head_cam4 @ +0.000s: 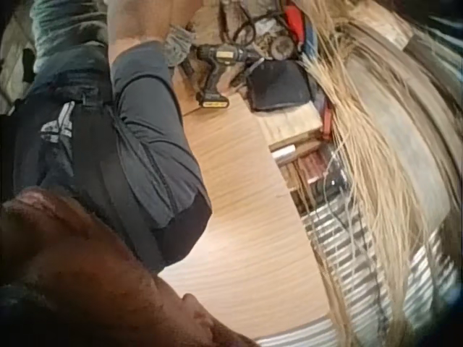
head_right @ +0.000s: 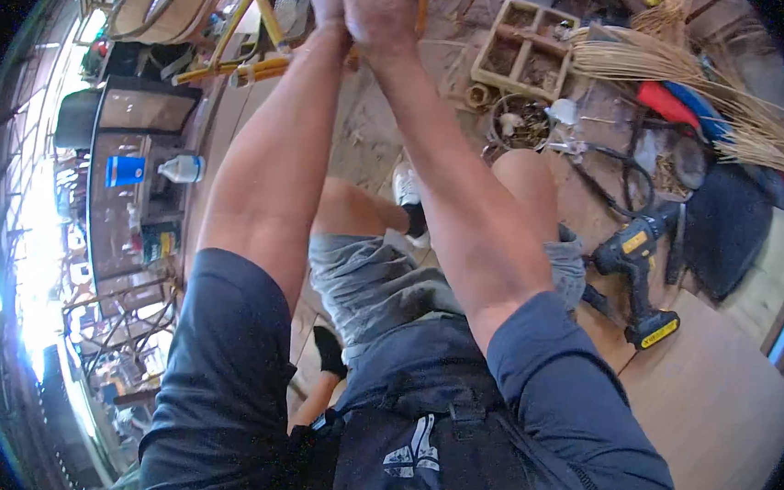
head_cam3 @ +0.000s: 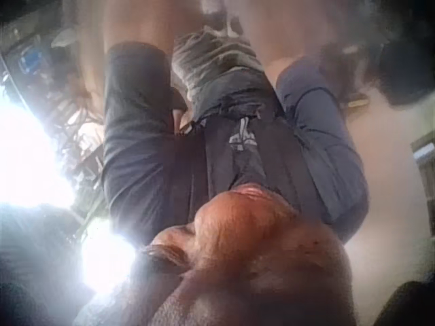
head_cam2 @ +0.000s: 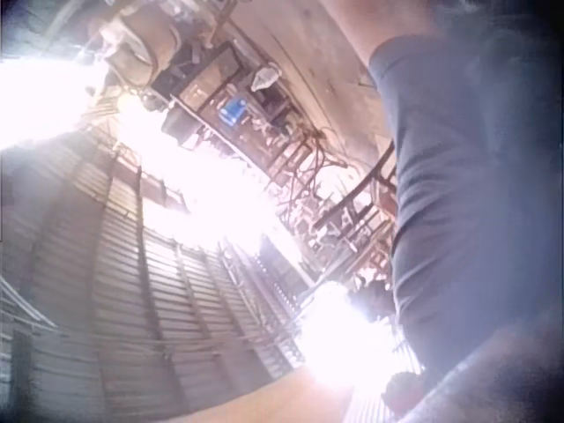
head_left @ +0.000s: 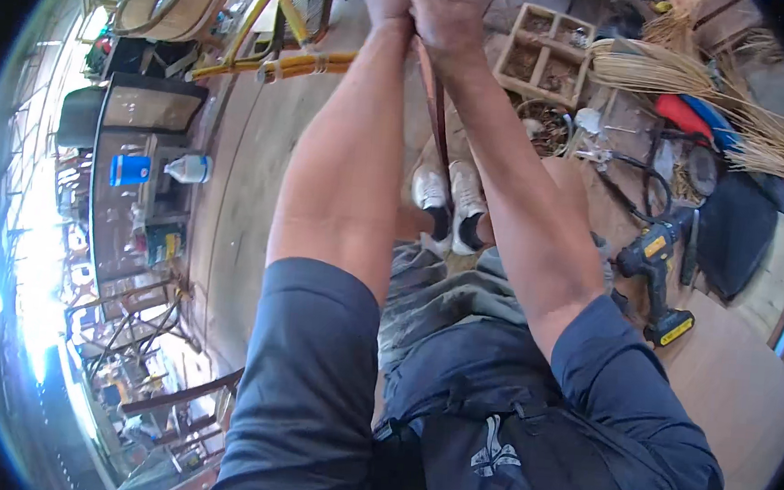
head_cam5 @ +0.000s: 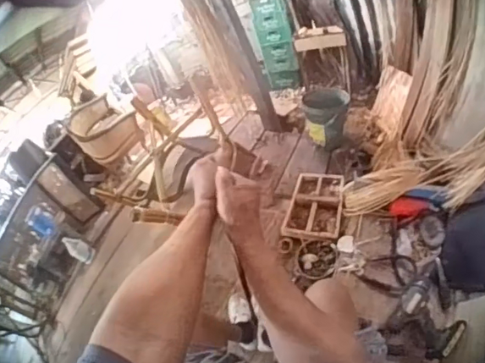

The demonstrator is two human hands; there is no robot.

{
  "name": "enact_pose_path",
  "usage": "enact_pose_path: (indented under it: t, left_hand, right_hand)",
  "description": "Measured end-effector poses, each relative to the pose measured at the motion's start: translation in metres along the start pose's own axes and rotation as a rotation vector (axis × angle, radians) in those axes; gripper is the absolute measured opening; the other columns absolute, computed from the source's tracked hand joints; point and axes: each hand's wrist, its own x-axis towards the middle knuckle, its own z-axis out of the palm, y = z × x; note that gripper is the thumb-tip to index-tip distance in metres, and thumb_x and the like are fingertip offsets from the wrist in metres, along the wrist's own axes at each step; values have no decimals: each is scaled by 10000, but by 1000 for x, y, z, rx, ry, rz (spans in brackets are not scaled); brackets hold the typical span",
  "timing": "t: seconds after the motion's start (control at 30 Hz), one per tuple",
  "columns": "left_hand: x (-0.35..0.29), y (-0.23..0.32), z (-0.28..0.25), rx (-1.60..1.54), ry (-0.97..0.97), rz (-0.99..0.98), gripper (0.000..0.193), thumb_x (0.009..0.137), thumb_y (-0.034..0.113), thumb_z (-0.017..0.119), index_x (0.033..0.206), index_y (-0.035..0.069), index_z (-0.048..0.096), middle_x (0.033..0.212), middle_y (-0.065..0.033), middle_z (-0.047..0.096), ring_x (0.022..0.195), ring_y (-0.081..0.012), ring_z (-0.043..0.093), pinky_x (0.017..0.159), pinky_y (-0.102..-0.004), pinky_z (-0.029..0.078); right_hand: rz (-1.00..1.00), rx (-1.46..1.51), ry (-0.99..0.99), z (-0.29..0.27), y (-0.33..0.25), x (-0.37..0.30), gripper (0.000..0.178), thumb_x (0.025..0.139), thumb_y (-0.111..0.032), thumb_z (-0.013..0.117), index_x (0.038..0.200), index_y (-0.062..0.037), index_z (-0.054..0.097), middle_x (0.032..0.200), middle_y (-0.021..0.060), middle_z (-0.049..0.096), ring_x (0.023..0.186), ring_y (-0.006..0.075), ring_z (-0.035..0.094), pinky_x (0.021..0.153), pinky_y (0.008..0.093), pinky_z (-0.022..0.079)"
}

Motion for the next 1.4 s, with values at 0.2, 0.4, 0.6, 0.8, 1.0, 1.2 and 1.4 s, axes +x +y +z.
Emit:
enact_pose_path:
  t: [0.2, 0.4, 0.6, 0.8, 1.0, 1.2, 1.4]
  left_hand:
    - [-6, -87, -124, 85, 129, -266, 331, 896, 303, 497, 781, 7, 591, 614, -108, 585, 575, -181, 596, 510, -303, 465]
    - [-13, -38, -129, -285, 239, -402, 289, 911, 256, 481, 760, 16, 535, 572, -81, 527, 532, -143, 564, 451, -255, 444]
    - [-70, -11, -150, -735, 196, -421, 314, 910, 292, 514, 707, 60, 453, 597, -21, 411, 486, -111, 395, 442, -267, 364]
    - [-152, 52, -154, -896, 207, -316, 301, 906, 314, 541, 753, 66, 462, 631, -23, 409, 549, -114, 393, 509, -251, 364]
    - [-209, 73, -154, -500, 363, -231, 164, 885, 173, 580, 842, 49, 483, 640, -16, 419, 569, -99, 397, 517, -268, 380]
    - [-180, 100, -183, -648, 494, -151, 183, 883, 187, 552, 756, 80, 476, 607, -1, 400, 486, -94, 354, 459, -261, 354]
    - [-103, 119, -176, -774, 579, 227, 272, 882, 292, 580, 733, 113, 439, 609, 12, 356, 510, -109, 349, 514, -271, 366]
  right_hand:
    - [2, 282, -150, 1, -85, -82, 285, 911, -274, 524, 721, -62, 545, 624, 33, 513, 538, 134, 461, 525, 292, 388]
    - [345, 680, 29, -85, -65, -14, 334, 920, -260, 515, 644, -88, 439, 591, 22, 429, 489, 139, 403, 504, 303, 358]
    - [542, 752, 217, -138, -18, -21, 307, 910, -362, 534, 781, -90, 473, 617, 4, 406, 502, 131, 377, 532, 307, 369]
    - [420, 725, 374, -196, -22, -43, 223, 906, -294, 575, 927, -75, 539, 631, -7, 419, 517, 125, 390, 536, 313, 371]
    - [275, 242, 405, -212, -27, -82, 163, 881, -81, 573, 1032, -20, 562, 783, 10, 505, 687, 130, 487, 686, 293, 436]
    - [449, -236, 260, -227, -36, -129, 226, 904, -136, 504, 1051, 12, 590, 913, 66, 617, 791, 107, 541, 739, 250, 447]
    - [615, -586, 31, -245, -37, -156, 291, 919, -194, 504, 1122, 9, 552, 957, 91, 612, 928, 154, 574, 772, 286, 470]
